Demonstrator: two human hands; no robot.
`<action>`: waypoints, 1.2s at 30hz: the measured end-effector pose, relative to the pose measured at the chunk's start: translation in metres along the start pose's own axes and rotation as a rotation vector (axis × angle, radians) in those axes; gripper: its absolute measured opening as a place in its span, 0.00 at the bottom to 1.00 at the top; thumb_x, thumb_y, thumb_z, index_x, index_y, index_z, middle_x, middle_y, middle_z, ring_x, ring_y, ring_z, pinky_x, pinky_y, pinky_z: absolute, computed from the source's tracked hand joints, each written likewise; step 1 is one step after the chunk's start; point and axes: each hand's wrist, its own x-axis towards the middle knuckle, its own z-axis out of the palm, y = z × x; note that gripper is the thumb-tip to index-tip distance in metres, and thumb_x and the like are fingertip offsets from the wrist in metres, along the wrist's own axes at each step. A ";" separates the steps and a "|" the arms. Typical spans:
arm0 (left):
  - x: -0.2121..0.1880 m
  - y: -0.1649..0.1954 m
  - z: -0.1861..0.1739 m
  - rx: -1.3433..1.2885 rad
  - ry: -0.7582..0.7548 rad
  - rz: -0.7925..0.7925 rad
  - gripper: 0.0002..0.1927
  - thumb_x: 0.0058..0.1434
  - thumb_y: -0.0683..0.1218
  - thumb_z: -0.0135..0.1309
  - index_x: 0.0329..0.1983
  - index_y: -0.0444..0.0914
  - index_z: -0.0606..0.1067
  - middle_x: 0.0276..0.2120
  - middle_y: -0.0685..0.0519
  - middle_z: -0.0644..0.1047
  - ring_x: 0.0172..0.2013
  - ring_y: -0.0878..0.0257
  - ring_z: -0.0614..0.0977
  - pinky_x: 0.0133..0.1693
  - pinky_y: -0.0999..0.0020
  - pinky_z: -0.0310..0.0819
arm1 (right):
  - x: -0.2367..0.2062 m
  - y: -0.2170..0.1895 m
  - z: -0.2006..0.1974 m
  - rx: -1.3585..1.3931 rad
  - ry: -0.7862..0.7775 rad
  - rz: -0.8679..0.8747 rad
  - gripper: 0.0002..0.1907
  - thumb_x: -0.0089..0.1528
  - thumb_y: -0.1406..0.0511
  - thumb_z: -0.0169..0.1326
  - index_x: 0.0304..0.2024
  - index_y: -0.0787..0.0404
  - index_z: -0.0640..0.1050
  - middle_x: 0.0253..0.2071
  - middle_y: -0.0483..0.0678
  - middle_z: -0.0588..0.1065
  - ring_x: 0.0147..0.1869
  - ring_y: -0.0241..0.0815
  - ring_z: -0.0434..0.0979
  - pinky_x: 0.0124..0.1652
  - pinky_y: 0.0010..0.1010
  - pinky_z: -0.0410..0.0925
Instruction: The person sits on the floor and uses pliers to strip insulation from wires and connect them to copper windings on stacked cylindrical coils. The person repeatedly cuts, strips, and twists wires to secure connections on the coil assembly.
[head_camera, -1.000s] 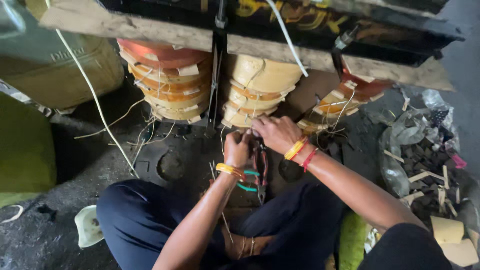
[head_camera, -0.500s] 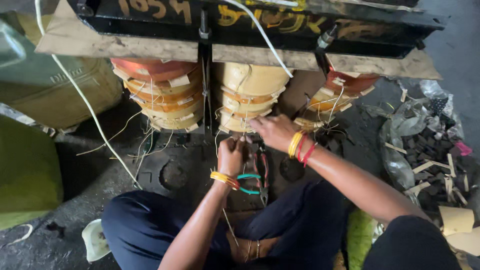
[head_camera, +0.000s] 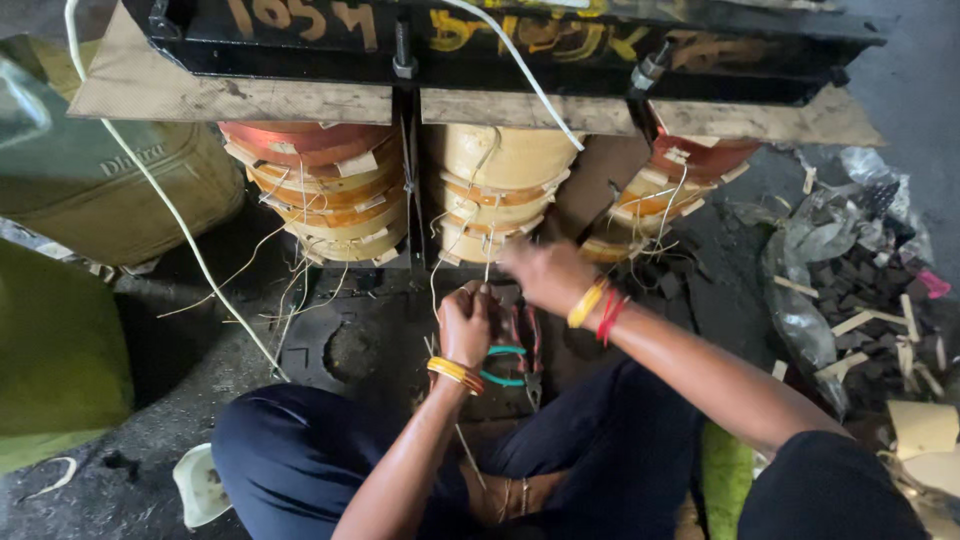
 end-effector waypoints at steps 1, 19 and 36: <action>-0.001 -0.003 0.001 -0.041 -0.017 -0.030 0.15 0.66 0.49 0.53 0.41 0.32 0.80 0.28 0.45 0.83 0.30 0.53 0.83 0.35 0.58 0.76 | 0.001 0.001 -0.004 -0.004 -0.091 0.104 0.12 0.64 0.66 0.50 0.49 0.60 0.74 0.30 0.53 0.78 0.30 0.52 0.81 0.27 0.44 0.72; -0.018 0.010 -0.013 -0.304 -0.316 -0.167 0.16 0.72 0.47 0.49 0.40 0.28 0.78 0.25 0.46 0.79 0.22 0.62 0.77 0.25 0.67 0.70 | -0.030 -0.001 -0.019 0.269 0.037 0.153 0.07 0.59 0.67 0.52 0.40 0.56 0.78 0.33 0.52 0.80 0.31 0.55 0.81 0.30 0.46 0.73; 0.013 0.001 -0.001 -0.315 -0.147 -0.018 0.17 0.71 0.49 0.55 0.31 0.33 0.77 0.22 0.59 0.72 0.25 0.70 0.68 0.27 0.73 0.61 | -0.122 -0.018 -0.004 0.706 0.304 0.653 0.09 0.69 0.66 0.49 0.37 0.66 0.76 0.26 0.54 0.77 0.31 0.49 0.83 0.29 0.36 0.71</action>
